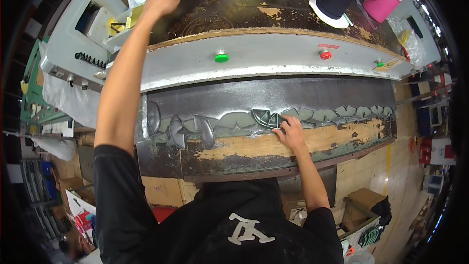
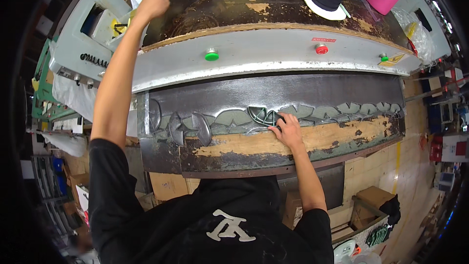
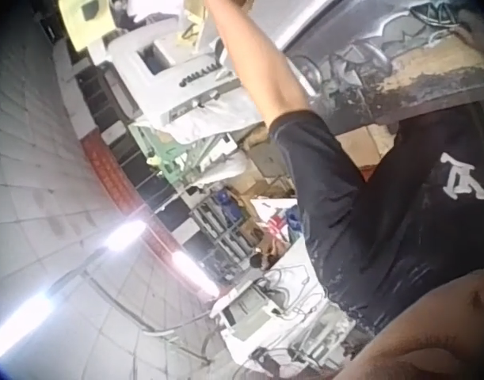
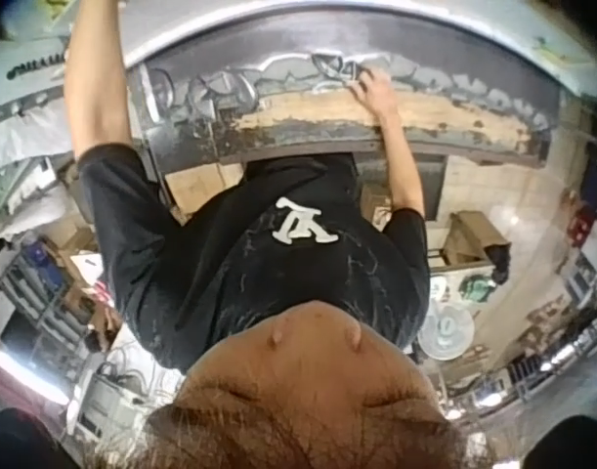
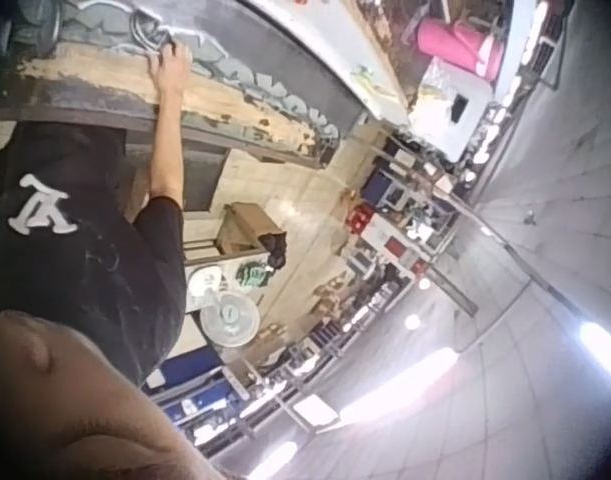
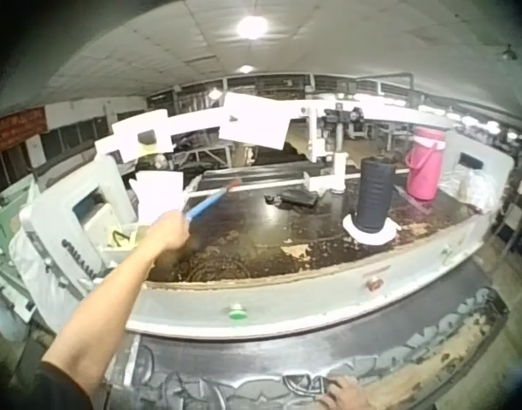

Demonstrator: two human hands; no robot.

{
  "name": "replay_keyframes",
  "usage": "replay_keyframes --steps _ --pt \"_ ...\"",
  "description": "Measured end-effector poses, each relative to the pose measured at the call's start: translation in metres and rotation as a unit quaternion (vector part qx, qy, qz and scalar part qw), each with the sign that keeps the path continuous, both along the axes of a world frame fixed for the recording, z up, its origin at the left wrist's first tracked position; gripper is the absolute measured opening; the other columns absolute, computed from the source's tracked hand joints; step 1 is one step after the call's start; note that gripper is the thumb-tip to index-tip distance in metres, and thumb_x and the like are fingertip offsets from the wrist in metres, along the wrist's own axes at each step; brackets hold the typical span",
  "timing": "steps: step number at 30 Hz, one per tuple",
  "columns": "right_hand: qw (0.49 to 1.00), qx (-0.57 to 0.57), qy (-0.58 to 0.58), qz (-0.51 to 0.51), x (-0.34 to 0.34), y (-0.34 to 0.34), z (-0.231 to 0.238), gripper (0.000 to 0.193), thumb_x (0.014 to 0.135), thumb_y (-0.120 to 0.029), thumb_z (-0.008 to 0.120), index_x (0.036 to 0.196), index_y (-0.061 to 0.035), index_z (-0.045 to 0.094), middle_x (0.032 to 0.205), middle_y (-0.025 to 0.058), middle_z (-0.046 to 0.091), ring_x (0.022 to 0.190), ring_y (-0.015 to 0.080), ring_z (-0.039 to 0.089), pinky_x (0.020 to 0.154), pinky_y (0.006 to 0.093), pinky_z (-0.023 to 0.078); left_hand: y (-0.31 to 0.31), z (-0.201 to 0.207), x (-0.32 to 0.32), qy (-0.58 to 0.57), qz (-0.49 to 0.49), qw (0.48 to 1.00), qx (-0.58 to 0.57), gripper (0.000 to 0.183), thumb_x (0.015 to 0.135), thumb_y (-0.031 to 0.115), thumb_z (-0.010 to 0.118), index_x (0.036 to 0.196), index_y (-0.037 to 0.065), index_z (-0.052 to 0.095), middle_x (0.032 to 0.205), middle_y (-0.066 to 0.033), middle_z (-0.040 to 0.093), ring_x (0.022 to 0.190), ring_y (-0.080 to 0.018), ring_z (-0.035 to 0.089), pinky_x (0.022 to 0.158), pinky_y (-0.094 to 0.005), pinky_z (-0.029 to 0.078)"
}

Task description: Organize and prepare cut leather shoe components on a workstation in a shoe manufacturing facility.

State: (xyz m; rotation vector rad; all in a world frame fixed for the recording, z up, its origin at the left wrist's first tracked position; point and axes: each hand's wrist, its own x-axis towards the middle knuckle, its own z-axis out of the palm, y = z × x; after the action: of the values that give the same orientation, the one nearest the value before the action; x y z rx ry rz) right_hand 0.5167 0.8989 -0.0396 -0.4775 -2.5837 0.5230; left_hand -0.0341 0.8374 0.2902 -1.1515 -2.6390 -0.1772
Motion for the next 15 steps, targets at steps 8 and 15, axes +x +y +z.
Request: replay_keyframes --steps 8,15 --pt "0.997 0.053 0.055 0.009 0.014 0.002 -0.019 0.039 0.087 -0.04 0.083 0.088 -0.0063 0.062 0.126 0.0165 0.067 0.1 0.033 0.059 0.094 0.0477 0.044 -0.192 -0.089 0.31 -0.351 -0.009 0.773 0.528 0.044 0.117 0.045 0.039 0.088 0.013 0.048 0.062 0.0072 0.04 0.048 -0.0037 0.036 0.044 -0.0227 0.026" --pt "0.978 -0.071 0.19 -0.052 -0.007 0.002 -0.007 0.036 0.081 -0.035 0.09 0.089 -0.009 0.067 0.124 0.0107 0.069 0.101 0.0311 0.059 0.093 0.0468 0.042 -0.245 -0.242 0.489 -0.318 0.143 0.93 0.119 0.034 0.111 0.026 0.054 0.091 -0.001 0.06 0.065 -0.0233 0.055 0.056 -0.04 0.058 0.056 -0.0502 0.045"
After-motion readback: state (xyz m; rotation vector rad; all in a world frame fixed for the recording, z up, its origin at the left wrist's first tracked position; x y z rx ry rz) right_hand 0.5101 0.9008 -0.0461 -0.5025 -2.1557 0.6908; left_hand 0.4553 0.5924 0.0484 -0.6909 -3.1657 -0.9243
